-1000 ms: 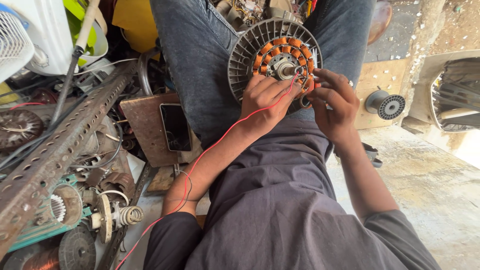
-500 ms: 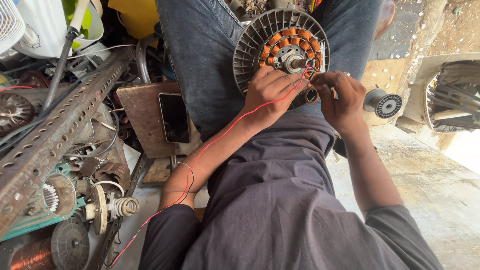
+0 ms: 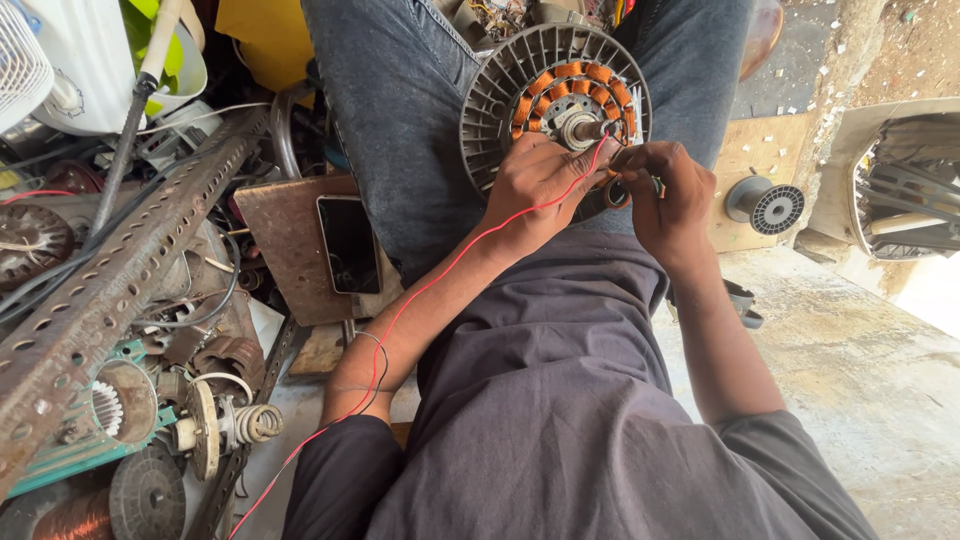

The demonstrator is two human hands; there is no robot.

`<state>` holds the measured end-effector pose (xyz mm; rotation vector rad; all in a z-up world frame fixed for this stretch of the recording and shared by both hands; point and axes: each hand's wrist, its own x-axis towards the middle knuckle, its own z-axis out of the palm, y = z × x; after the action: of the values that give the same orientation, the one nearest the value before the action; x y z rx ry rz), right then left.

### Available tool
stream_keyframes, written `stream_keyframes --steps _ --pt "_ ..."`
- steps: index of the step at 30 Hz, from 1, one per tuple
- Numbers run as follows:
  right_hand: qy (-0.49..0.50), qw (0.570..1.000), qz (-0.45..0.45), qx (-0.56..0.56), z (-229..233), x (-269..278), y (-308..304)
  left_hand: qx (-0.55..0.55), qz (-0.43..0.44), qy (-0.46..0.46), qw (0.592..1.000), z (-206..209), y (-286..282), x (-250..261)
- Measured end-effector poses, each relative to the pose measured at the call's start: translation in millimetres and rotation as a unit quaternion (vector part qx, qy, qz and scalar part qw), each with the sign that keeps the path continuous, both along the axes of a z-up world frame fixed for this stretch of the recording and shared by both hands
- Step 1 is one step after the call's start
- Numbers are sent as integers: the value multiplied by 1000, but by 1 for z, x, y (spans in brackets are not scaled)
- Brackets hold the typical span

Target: The person sits on the floor and works on a motor stator, using pliers to strip and twist copper wires. They connect the wires to the stator coils and adjust connections throughout the clip.

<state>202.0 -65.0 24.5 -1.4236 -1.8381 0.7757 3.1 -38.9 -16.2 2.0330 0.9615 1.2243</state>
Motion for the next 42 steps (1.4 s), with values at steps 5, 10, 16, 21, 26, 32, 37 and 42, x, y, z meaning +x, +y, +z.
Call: stream_keyframes --steps 5,10,16,21,26,32,37,42 --pt "-2 1000 -4 9 -1 0 0 -8 0 -5 1000 1 0 0" --pt "12 1000 -4 4 -4 1 0 4 0 -2 1000 3 2 1" --pt "-29 999 -16 32 -4 -4 4 25 5 55 998 8 3 3" --pt "-11 997 -72 2 -5 -13 4 36 -3 100 994 12 5 2" --pt "140 979 -110 -103 -13 -10 1 24 -15 71 997 9 4 3" --pt "-13 996 -79 -46 -1 2 8 13 -15 63 998 2 3 3" --pt "-47 996 -77 -6 12 -12 -3 18 -9 64 998 -4 0 3" --pt "-83 994 -29 58 23 -12 -3 22 -4 50 998 -7 -1 3"
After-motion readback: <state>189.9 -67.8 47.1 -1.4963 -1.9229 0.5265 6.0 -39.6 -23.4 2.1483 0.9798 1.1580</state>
